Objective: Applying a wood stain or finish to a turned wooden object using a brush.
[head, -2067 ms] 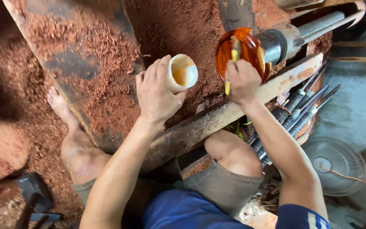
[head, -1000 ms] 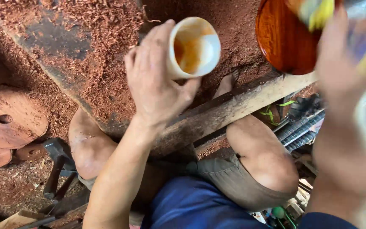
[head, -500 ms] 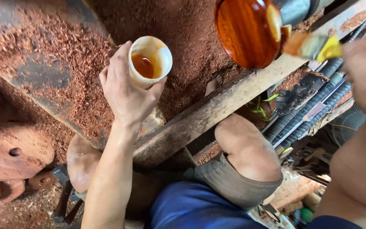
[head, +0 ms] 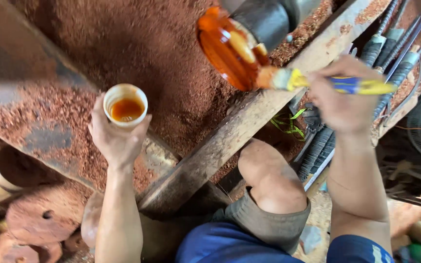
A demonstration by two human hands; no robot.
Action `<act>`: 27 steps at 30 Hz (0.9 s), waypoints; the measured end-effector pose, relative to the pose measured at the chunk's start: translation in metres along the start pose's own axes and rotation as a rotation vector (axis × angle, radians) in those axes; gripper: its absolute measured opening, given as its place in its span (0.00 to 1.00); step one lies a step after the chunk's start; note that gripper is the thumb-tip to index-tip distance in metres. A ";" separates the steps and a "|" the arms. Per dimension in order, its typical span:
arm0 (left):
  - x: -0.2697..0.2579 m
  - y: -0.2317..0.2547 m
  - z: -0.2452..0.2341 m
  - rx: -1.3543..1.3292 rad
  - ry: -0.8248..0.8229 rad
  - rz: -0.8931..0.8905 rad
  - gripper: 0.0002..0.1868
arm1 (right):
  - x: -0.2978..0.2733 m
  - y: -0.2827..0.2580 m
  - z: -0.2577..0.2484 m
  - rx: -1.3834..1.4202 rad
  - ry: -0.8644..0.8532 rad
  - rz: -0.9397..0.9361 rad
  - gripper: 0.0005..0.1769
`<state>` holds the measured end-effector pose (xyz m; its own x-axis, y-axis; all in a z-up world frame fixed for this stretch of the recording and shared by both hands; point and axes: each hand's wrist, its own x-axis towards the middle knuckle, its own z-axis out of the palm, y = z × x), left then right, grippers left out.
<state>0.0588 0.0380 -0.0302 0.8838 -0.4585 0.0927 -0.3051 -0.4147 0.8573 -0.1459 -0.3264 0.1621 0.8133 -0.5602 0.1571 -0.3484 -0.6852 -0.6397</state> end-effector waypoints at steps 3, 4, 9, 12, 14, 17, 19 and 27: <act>-0.010 -0.005 0.004 0.063 0.002 0.059 0.47 | 0.019 0.024 -0.015 0.318 0.040 0.211 0.07; -0.015 -0.006 0.004 0.041 0.002 0.077 0.47 | 0.037 0.035 -0.011 0.528 0.044 0.201 0.06; -0.034 0.003 0.005 0.007 0.078 0.147 0.46 | 0.103 0.033 0.049 0.621 -0.072 0.214 0.07; -0.044 0.022 0.008 0.031 0.083 0.039 0.45 | 0.106 0.020 0.067 0.508 -0.140 0.085 0.06; -0.049 0.036 0.009 -0.067 0.061 -0.029 0.45 | 0.091 0.016 0.042 0.415 -0.215 -0.072 0.09; -0.057 0.048 0.009 0.048 0.027 0.100 0.45 | 0.065 0.016 -0.018 0.442 -0.190 -0.129 0.10; -0.064 0.060 0.011 0.067 0.015 0.037 0.45 | 0.060 0.029 -0.031 0.464 -0.101 -0.065 0.09; -0.075 0.083 0.020 0.305 0.046 -0.016 0.44 | 0.159 0.100 0.096 0.494 -0.031 -0.543 0.07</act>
<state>-0.0400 0.0230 0.0236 0.9022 -0.4173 0.1094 -0.3777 -0.6415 0.6677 -0.0071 -0.4391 0.0511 0.8272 -0.1829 0.5312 0.3518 -0.5687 -0.7435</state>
